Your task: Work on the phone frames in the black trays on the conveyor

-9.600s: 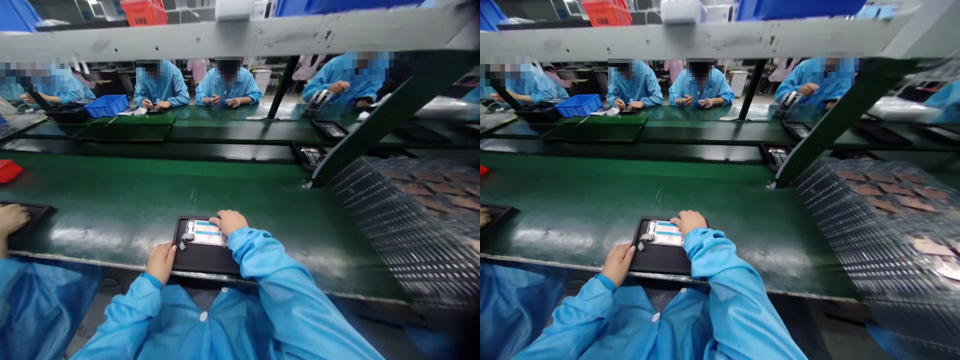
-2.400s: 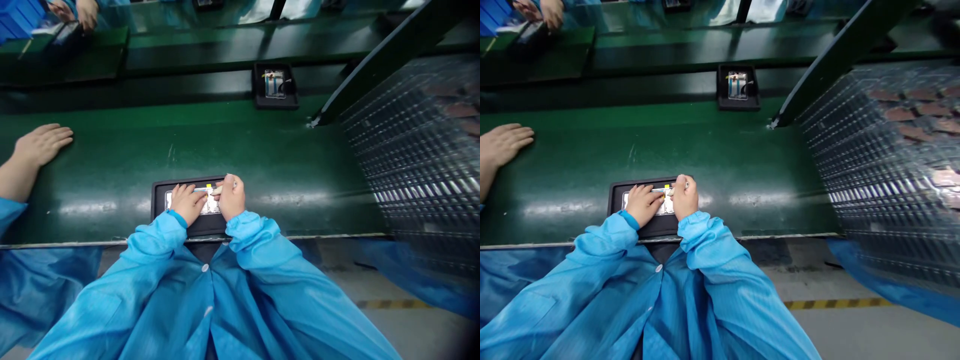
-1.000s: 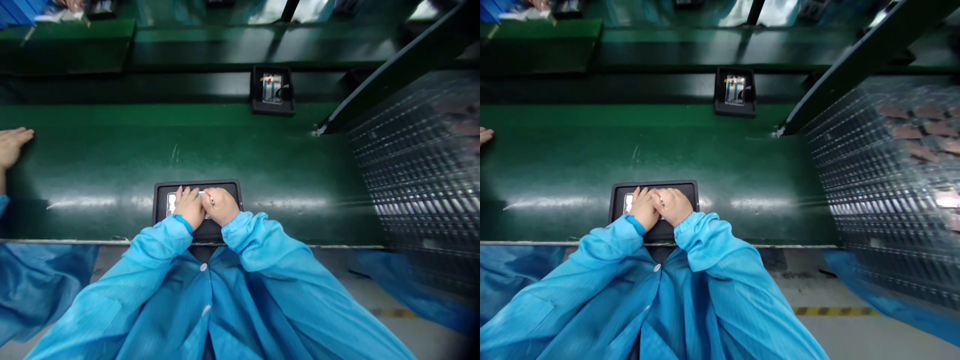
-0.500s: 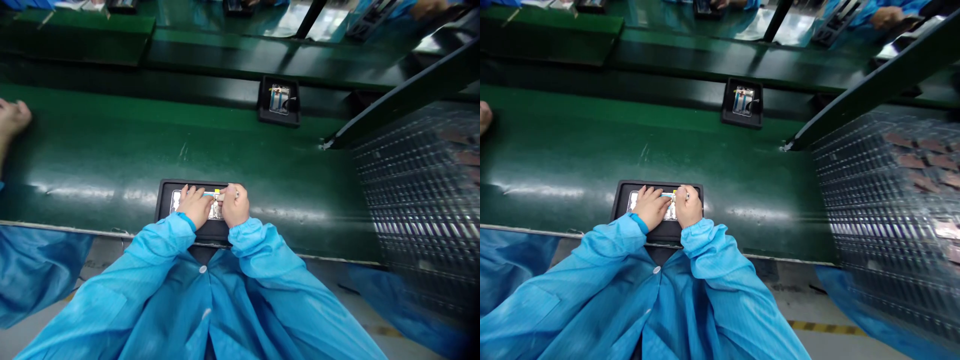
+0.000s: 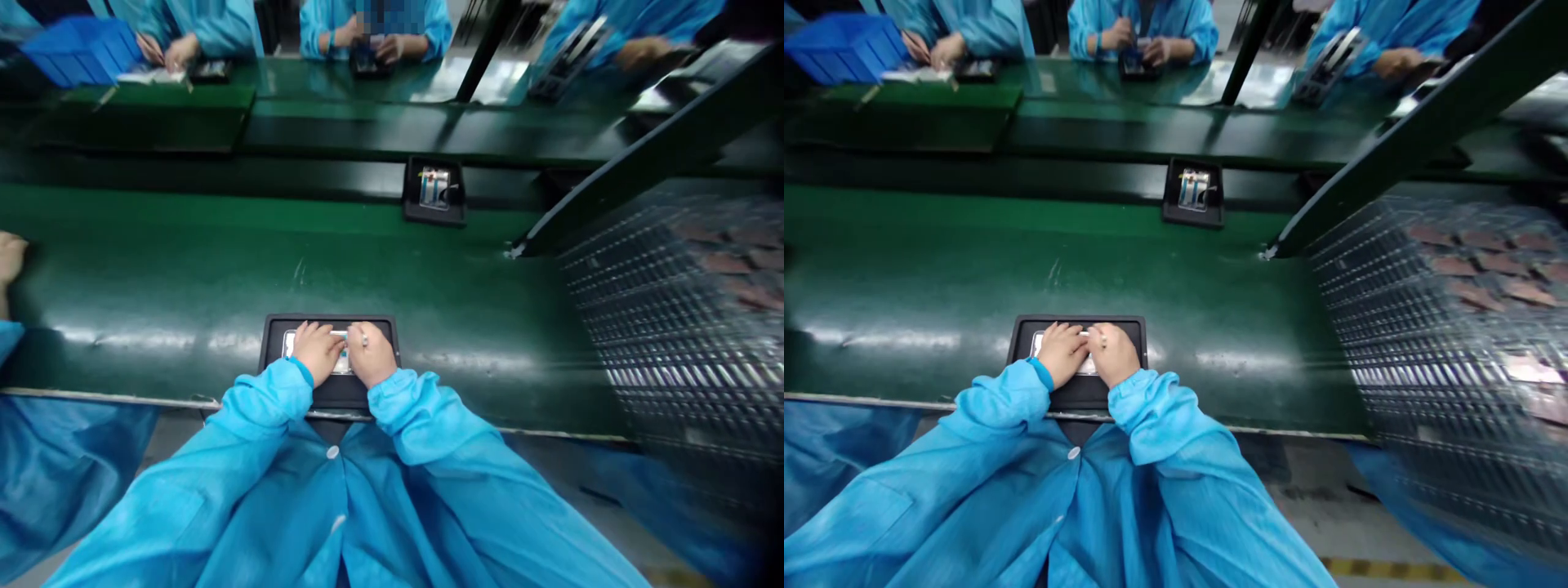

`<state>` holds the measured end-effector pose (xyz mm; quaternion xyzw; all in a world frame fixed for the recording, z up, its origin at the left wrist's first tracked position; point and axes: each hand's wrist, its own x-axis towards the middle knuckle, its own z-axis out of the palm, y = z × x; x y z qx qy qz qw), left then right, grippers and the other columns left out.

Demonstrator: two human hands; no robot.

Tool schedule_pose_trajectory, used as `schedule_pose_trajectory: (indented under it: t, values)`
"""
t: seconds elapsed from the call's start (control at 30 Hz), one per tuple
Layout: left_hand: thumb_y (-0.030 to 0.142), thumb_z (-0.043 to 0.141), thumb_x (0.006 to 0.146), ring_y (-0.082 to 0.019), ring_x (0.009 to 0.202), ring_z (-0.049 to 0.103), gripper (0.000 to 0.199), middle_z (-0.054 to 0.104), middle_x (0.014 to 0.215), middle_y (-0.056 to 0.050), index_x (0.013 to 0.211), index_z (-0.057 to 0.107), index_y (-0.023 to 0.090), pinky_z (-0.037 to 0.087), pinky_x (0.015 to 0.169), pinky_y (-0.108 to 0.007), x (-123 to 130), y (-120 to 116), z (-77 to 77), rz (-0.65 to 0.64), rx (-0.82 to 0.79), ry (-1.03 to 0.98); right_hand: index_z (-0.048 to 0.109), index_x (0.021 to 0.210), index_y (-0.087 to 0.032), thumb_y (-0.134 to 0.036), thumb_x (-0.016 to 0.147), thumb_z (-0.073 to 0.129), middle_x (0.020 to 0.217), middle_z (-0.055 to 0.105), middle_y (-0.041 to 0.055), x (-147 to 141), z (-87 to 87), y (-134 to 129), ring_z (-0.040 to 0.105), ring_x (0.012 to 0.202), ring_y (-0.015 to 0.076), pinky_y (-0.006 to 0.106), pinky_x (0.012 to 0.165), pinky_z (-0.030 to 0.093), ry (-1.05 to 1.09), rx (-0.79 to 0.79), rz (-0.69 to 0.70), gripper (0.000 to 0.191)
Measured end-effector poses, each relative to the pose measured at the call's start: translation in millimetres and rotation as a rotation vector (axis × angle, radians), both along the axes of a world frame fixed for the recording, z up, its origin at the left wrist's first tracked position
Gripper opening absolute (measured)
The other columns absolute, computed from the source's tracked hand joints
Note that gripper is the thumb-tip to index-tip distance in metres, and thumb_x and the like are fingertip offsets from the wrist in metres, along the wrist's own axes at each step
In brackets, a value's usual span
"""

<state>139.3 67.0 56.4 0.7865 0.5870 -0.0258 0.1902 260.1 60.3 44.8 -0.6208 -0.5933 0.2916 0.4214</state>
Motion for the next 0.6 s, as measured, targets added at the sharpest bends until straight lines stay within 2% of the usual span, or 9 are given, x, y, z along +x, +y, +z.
schedule_pose_trajectory:
  t: [0.07, 0.13, 0.37, 0.5, 0.57, 0.6]
  values:
    - [0.028, 0.045, 0.081, -0.022, 0.110, 0.043, 0.024, 0.054, 0.115, -0.001, 0.098, 0.063, 0.028, 0.025, 0.102, -0.042, -1, 4, 2.1, 0.039, -0.011, 0.003, 0.050, 0.080, -0.018, -0.046, 0.083, 0.030, 0.070, 0.061, 0.0025, 1, -2.7, 0, 0.057, 0.052, 0.0122, 0.023, 0.050, 0.045, 0.244, -0.142, -0.247, 0.035]
    - [0.028, 0.047, 0.080, -0.021, 0.109, 0.044, 0.022, 0.056, 0.113, -0.002, 0.095, 0.063, 0.025, 0.027, 0.100, -0.040, -1, 7, 2.7, 0.062, 0.021, 0.002, 0.048, 0.085, -0.018, -0.050, 0.083, 0.029, 0.070, 0.061, 0.0005, 1, -4.7, 0, 0.052, 0.042, 0.0095, 0.021, 0.042, 0.041, 0.415, -0.229, -0.356, 0.037]
    - [0.030, 0.057, 0.072, -0.023, 0.096, 0.051, 0.019, 0.063, 0.091, -0.005, 0.084, 0.064, 0.019, 0.035, 0.090, -0.037, 10, 14, -0.5, 0.131, 0.057, 0.010, 0.050, 0.087, -0.018, -0.047, 0.081, 0.038, 0.070, 0.061, -0.0001, -2, -8.2, 1, 0.055, 0.049, 0.0090, 0.019, 0.047, 0.043, 0.445, -0.170, -0.361, 0.031]
    - [0.035, 0.056, 0.071, -0.023, 0.090, 0.054, 0.025, 0.063, 0.088, -0.006, 0.085, 0.064, 0.016, 0.039, 0.086, -0.036, -1, 25, 14.5, 0.244, -0.068, -0.277, 0.049, 0.091, -0.018, -0.046, 0.082, 0.038, 0.071, 0.061, 0.0002, 0, -2.5, 3, 0.054, 0.046, 0.0087, 0.018, 0.040, 0.040, 0.550, -0.246, -0.347, 0.032]
    - [0.041, 0.048, 0.075, -0.019, 0.084, 0.056, 0.035, 0.063, 0.088, -0.007, 0.093, 0.061, 0.014, 0.043, 0.081, -0.033, -24, 30, 26.2, 0.376, -0.045, -0.474, 0.048, 0.093, -0.017, -0.045, 0.082, 0.038, 0.070, 0.061, 0.0001, 2, 0.9, 4, 0.053, 0.043, 0.0077, 0.017, 0.038, 0.039, 0.586, -0.271, -0.341, 0.032]
    - [0.043, 0.044, 0.077, -0.019, 0.083, 0.056, 0.040, 0.062, 0.088, -0.007, 0.098, 0.059, 0.012, 0.044, 0.080, -0.032, -39, 31, 31.4, 0.475, 0.022, -0.567, 0.048, 0.093, -0.017, -0.045, 0.082, 0.038, 0.070, 0.061, -0.0001, 2, 2.3, 5, 0.052, 0.042, 0.0070, 0.016, 0.038, 0.039, 0.594, -0.274, -0.337, 0.031]
